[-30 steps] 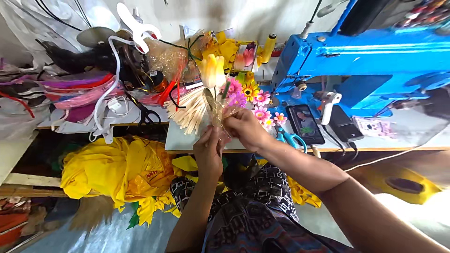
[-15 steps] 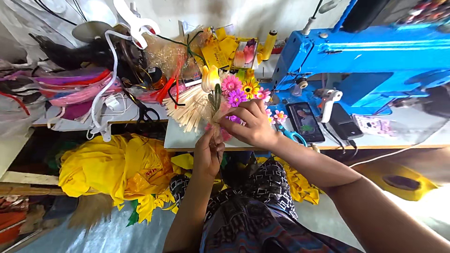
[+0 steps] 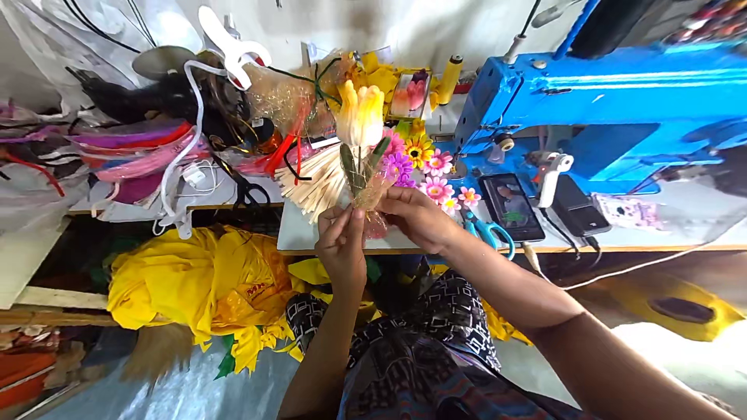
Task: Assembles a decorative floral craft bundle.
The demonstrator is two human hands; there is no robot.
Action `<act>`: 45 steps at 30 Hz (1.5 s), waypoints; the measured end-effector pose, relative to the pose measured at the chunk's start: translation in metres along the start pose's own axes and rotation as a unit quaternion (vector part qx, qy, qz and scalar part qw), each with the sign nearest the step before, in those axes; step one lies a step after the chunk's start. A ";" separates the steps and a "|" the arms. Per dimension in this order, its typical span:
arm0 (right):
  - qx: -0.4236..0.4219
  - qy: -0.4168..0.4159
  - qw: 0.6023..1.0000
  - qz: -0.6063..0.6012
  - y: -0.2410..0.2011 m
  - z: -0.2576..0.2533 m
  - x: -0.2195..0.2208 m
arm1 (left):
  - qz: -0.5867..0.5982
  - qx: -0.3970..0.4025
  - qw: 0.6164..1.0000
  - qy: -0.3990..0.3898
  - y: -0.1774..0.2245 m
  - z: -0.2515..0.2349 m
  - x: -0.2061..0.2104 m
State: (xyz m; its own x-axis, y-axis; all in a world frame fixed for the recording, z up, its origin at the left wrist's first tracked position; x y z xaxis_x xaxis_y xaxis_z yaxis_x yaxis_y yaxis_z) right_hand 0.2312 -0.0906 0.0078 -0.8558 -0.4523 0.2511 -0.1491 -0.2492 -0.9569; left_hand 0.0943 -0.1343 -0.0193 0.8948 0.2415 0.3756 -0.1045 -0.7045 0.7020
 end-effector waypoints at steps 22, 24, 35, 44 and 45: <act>-0.161 0.085 0.966 0.181 0.002 -0.007 -0.016 | -0.175 -0.025 0.984 -0.002 -0.009 0.002 -0.009; -0.133 0.073 0.974 0.169 0.004 -0.013 -0.007 | -0.175 0.005 0.984 -0.018 -0.010 0.005 -0.006; -0.237 -0.016 0.947 0.217 -0.025 -0.022 -0.007 | -0.070 -0.133 0.984 -0.094 -0.013 -0.001 -0.018; -0.272 0.143 0.782 0.542 -0.052 -0.004 0.007 | -0.227 -0.073 0.965 -0.105 -0.014 -0.001 -0.023; -0.265 0.156 0.763 0.569 -0.053 -0.003 0.013 | -0.229 -0.066 0.965 -0.108 -0.014 0.000 -0.021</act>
State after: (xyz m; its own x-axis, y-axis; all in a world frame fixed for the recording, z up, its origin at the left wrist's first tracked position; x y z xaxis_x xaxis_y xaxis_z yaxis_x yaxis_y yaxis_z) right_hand 0.2260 -0.0809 0.0611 -0.6447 0.1279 -0.7536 0.6690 0.5714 -0.4753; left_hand 0.0770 -0.1296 -0.0372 0.9284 0.3529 -0.1165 0.2813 -0.4622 0.8410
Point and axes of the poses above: each hand's wrist, its own z-axis away from the middle knuckle, its own x-axis out of the palm, y = z × x, the point moved 3 cm from there along -z, towards the middle knuckle, and after that the axes turned 13 degrees about x, right-handed, at the moved point
